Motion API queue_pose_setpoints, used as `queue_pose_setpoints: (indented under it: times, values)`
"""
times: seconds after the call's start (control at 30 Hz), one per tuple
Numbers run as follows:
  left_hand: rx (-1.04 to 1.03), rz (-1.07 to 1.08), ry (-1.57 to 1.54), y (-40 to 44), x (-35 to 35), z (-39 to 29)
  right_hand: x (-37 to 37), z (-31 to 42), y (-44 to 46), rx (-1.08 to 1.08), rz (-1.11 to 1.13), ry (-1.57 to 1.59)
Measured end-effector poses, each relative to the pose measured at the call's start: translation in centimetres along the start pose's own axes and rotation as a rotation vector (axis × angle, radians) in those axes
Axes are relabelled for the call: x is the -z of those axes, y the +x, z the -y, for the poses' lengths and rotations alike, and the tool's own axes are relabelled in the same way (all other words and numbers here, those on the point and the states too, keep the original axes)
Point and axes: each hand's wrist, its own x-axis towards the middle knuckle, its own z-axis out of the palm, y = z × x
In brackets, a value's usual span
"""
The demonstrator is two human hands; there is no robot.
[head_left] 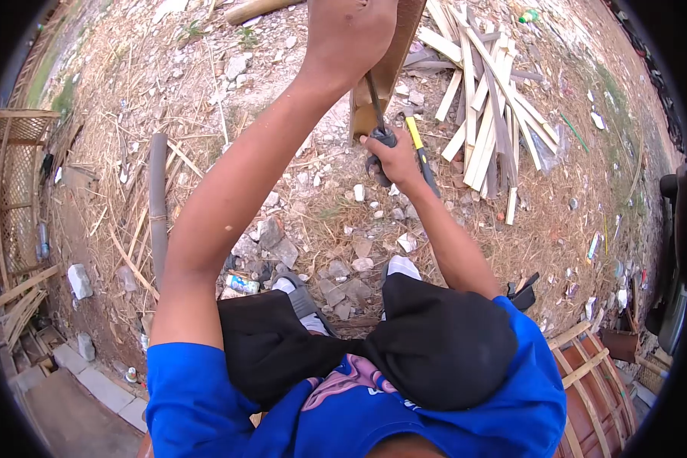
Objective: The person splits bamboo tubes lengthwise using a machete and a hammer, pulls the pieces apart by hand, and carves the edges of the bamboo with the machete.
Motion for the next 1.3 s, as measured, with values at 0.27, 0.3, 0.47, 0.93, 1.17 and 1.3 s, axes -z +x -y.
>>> queue_pose_setpoints:
  times: [0.27, 0.3, 0.47, 0.93, 1.17, 1.3]
  values:
    - [-0.166, 0.046, -0.056, -0.9, 0.4, 2.3, 4.7, 1.7, 0.5, -0.222, 0.338, 0.018]
    - [-0.156, 0.061, 0.002, -1.0, 0.8, 2.4, 5.1, 2.2, 0.5, -0.250, 0.359, 0.024]
    - [-0.107, 0.074, -0.015, -1.5, 1.1, 2.1, 8.7, 2.6, 2.3, -0.371, 0.567, 0.018]
    - [-0.141, -0.080, -0.080, -3.5, -1.2, 2.1, 2.7, 4.7, -3.0, -0.342, 0.233, -0.011]
    - [0.019, 0.412, -0.566, -3.4, -0.3, 2.2, 6.0, 3.2, -4.8, -0.402, 0.254, 0.031]
    - [0.199, 0.582, -0.801, 0.6, 0.8, -0.2, 7.3, 4.4, -3.0, -0.396, 0.394, -0.104]
